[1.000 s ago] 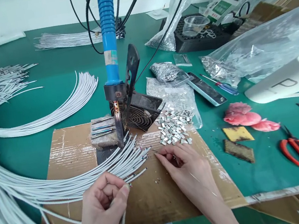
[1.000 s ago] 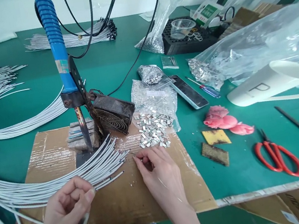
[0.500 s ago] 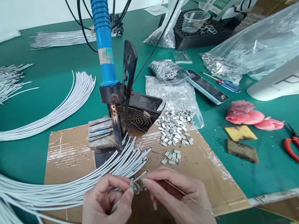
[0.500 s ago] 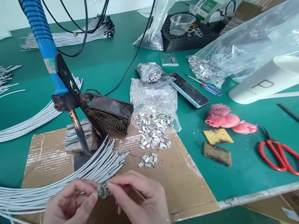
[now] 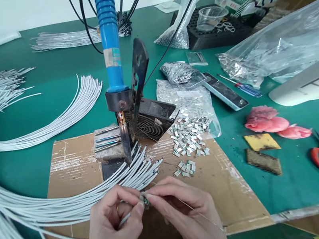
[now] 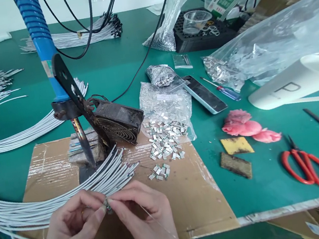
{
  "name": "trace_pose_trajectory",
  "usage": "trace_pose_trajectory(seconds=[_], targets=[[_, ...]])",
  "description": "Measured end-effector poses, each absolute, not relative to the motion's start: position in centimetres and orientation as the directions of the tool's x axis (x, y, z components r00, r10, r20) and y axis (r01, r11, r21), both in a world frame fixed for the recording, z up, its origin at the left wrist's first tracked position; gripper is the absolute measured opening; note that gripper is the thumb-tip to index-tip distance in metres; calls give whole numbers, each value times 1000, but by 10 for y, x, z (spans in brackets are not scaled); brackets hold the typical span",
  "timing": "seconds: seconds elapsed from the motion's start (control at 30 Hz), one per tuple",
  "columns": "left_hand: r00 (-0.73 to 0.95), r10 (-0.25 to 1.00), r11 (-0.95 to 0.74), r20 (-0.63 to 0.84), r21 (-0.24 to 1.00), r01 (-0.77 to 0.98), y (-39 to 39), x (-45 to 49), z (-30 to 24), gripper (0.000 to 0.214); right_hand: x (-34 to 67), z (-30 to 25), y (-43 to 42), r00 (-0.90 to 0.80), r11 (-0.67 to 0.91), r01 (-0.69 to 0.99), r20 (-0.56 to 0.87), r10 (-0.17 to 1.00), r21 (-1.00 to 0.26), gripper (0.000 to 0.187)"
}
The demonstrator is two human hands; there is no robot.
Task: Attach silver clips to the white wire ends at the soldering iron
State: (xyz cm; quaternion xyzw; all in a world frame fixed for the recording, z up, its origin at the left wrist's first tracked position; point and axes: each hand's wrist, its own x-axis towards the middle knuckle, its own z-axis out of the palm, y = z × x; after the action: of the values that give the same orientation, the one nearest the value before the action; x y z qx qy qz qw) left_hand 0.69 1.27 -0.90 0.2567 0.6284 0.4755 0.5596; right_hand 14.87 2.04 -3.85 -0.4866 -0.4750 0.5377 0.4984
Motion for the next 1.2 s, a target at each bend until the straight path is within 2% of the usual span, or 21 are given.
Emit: trace_pose_trajectory(seconds=[0.1,0.3,0.4,0.53,0.63,0.8,0.9,1.07,1.2], targets=[[-244,855,414,-458,885,-211,13,7,-10,16,149,-39,22,-45,-14,-70,-11,999,-997,21],[-210,865,412,-455,884,-221,13,6,-12,16,148,-35,19,-25,-109,-73,-107,994,-991,18],[-221,858,419,-463,881,-221,14,6,-12,16,147,-34,15,-7,-89,1,-89,996,-996,16],[-253,847,421,-468,880,-218,17,8,-11,16,145,-32,7,111,-104,137,-89,990,-985,36],[-267,836,430,-480,874,-227,18,9,-11,16,143,-31,3,133,-120,196,-95,987,-973,31],[-296,845,402,-445,894,-197,21,6,-13,17,141,-30,5,113,-24,294,10,994,-955,14],[-317,847,387,-426,904,-181,23,5,-13,17,141,-31,10,87,41,318,72,994,-947,27],[-326,852,380,-409,912,-153,25,1,-13,16,139,-34,16,69,182,321,215,974,-929,18],[-348,854,367,-388,921,-127,27,0,-12,14,133,-35,15,97,204,340,250,963,-918,18]])
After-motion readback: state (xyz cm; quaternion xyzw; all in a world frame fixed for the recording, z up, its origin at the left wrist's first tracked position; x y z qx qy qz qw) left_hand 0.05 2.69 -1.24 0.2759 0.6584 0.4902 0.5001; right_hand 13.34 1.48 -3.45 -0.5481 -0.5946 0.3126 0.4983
